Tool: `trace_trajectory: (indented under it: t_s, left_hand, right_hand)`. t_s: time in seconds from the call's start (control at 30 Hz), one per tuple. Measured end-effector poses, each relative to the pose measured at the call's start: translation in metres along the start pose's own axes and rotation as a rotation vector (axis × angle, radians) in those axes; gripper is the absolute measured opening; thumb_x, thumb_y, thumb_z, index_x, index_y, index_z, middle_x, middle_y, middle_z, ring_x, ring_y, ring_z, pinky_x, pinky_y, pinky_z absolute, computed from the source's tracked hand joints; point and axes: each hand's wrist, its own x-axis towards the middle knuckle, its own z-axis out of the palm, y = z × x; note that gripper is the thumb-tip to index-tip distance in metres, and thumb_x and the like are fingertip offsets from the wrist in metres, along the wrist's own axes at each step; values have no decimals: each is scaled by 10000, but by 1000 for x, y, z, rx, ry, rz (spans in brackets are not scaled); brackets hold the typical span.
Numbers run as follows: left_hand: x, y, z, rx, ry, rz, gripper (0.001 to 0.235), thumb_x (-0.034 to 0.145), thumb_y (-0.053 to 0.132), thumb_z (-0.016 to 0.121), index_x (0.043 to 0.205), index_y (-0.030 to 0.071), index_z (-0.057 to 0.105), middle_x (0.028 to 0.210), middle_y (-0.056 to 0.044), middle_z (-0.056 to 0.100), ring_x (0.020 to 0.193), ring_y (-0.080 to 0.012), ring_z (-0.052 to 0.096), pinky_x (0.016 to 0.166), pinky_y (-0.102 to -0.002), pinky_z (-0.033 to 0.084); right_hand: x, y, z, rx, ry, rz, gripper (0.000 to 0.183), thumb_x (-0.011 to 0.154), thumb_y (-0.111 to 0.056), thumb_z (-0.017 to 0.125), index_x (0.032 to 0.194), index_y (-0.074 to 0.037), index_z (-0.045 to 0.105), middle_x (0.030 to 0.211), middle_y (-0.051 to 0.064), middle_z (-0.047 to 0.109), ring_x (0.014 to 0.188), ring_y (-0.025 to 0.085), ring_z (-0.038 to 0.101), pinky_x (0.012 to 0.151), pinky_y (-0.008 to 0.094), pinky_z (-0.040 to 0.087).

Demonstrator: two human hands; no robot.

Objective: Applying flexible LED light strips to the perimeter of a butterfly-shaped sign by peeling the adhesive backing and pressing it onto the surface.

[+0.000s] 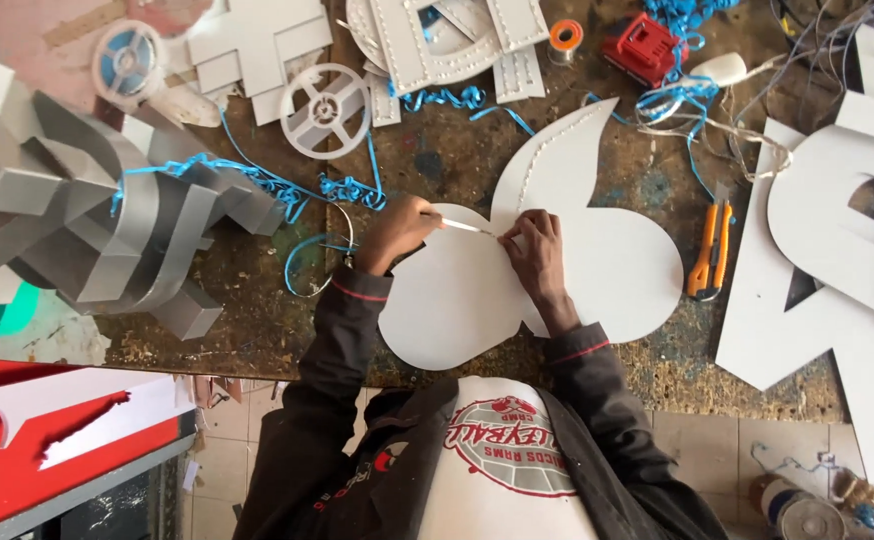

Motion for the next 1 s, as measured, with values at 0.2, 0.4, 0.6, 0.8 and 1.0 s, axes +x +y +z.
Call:
trace_trajectory:
  t_s: [0.2, 0.4, 0.6, 0.8, 1.0]
  left_hand:
    - [72, -85, 32, 64, 169, -38, 431, 1029, 451, 779, 1175, 60, 889, 1028, -189, 852, 1027, -414, 828, 850, -542, 657]
    - [86, -89, 46, 36, 245, 31, 425, 1062, 397, 751, 1128, -12, 845, 1019, -245, 811, 914, -385, 819, 736, -496, 661]
    - [81, -85, 48, 92, 254, 48, 400, 1054, 375, 736, 1126, -11, 810, 1110, -257, 717, 926, -394, 805, 734, -513, 666]
    - [84, -100, 55, 123, 224, 65, 382, 1123, 342, 715, 1179, -32, 777, 1207, -260, 635, 1030, -401, 777, 773, -502, 676]
    - [78, -86, 50, 147, 212, 69, 367, 1148, 314, 695, 1205, -42, 762, 1235, -265, 631, 1055, -389, 778, 803, -493, 690]
  right_hand:
    - [7, -8, -2, -8, -5, -10, 215, 914, -141, 960, 970, -130, 753, 1140, 70, 627, 1216, 376, 661, 1035, 508, 573]
    - [-2, -9, -2, -127, -18, -59, 125, 993, -203, 889, 1084, -209, 803, 1169, 41, 637, 1223, 328, 669, 1024, 477, 571]
    - [-6, -7, 2, -277, -25, -231, 225, 1076, -184, 777, 1253, -293, 862, 1286, 43, 680, 1262, 303, 661, 1026, 462, 547]
    - [-8, -9, 4, -346, -76, -294, 419, 1054, -113, 718, 1382, -351, 827, 1381, 38, 664, 1322, 316, 633, 1067, 499, 526]
    - [-11, -19, 9, -403, -117, -301, 498, 1059, -49, 627, 1420, -333, 820, 1411, 43, 607, 1341, 328, 574, 1103, 526, 492]
